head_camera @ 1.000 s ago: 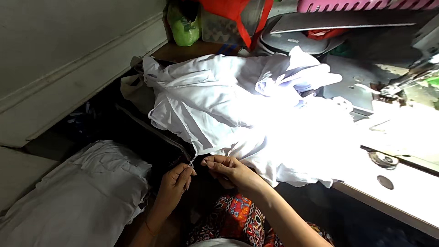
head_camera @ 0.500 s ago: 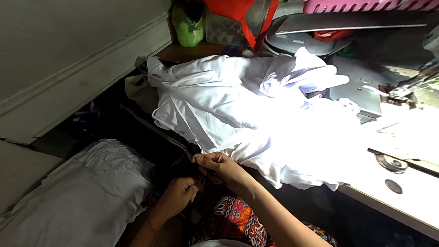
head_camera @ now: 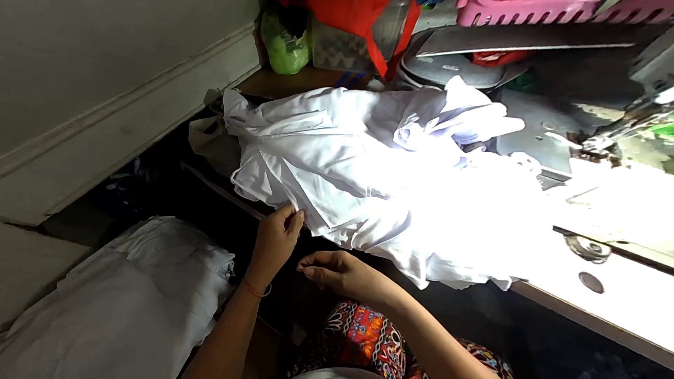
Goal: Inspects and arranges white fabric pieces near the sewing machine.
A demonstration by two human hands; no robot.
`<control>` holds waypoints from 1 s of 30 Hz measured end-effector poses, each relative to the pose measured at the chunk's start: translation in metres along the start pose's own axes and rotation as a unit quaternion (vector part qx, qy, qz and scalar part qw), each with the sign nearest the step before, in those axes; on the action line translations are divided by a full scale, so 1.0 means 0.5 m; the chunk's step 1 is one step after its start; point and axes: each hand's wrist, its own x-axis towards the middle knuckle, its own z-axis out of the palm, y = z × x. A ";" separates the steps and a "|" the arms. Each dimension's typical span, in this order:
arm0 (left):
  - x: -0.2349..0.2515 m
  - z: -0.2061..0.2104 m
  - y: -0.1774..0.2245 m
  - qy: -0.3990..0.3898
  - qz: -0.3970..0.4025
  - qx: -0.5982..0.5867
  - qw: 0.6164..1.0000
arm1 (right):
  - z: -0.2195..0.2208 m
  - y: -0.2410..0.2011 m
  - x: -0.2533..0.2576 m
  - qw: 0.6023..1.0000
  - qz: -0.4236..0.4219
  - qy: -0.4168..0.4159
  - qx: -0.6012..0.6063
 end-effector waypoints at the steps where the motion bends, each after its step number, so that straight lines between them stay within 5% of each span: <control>1: -0.006 -0.002 -0.001 -0.022 -0.006 -0.014 1.000 | -0.007 -0.002 -0.006 1.000 0.000 0.009 0.017; 7: -0.074 -0.033 -0.036 -0.131 -0.085 -0.168 0.973 | -0.038 -0.008 -0.009 0.993 0.008 0.042 0.107; 15: -0.044 -0.019 -0.048 0.007 -0.062 -0.137 0.989 | -0.011 -0.018 0.018 0.991 0.007 0.027 0.132; 21: 0.005 0.026 -0.008 0.010 -0.042 -0.079 0.996 | -0.015 -0.009 0.000 0.992 0.001 0.026 0.127; 30: -0.071 -0.035 -0.033 -0.071 -0.067 -0.127 0.987 | -0.027 -0.024 -0.006 0.991 -0.017 0.051 0.126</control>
